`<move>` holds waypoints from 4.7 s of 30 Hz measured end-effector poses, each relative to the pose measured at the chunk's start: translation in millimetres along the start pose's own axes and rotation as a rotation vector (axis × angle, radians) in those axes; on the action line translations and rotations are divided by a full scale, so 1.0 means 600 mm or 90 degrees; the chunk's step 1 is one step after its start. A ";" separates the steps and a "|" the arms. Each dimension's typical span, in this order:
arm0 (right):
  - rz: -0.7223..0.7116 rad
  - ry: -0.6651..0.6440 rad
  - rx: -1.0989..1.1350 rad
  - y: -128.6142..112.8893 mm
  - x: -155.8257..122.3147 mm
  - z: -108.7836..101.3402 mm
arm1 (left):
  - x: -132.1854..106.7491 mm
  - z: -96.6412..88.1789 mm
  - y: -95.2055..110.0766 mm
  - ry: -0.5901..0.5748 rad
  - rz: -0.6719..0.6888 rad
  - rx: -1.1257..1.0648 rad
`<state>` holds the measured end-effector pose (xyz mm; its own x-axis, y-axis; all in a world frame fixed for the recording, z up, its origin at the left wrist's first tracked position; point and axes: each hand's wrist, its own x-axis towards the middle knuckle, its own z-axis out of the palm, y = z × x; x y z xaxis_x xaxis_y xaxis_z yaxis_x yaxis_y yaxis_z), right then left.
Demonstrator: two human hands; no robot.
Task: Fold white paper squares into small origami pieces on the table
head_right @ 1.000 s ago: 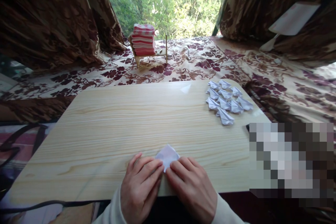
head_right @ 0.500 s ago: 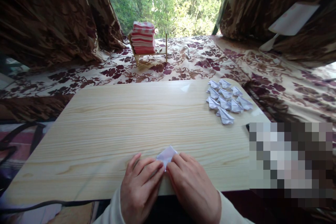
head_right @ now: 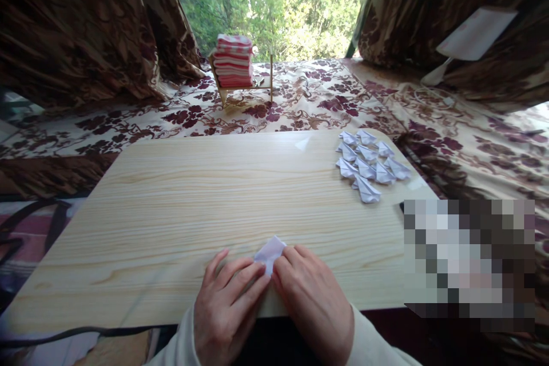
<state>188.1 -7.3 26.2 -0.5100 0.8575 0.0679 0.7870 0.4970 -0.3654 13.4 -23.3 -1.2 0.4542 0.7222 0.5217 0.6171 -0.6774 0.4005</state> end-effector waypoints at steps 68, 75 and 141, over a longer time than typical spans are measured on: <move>-0.063 0.018 -0.099 -0.028 -0.057 -0.003 | 0.001 0.002 -0.017 -0.040 0.040 0.034; -0.106 0.056 -0.200 -0.033 -0.042 0.014 | 0.007 0.002 -0.014 -0.012 0.005 0.002; 0.075 0.215 0.100 0.014 -0.007 0.020 | 0.035 0.013 -0.023 -0.036 0.012 0.012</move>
<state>192.5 -8.5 11.6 -0.2556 0.9162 0.3086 0.7576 0.3881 -0.5247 19.5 2.1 -1.9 0.5011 0.7162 0.4858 0.6197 -0.6888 0.3763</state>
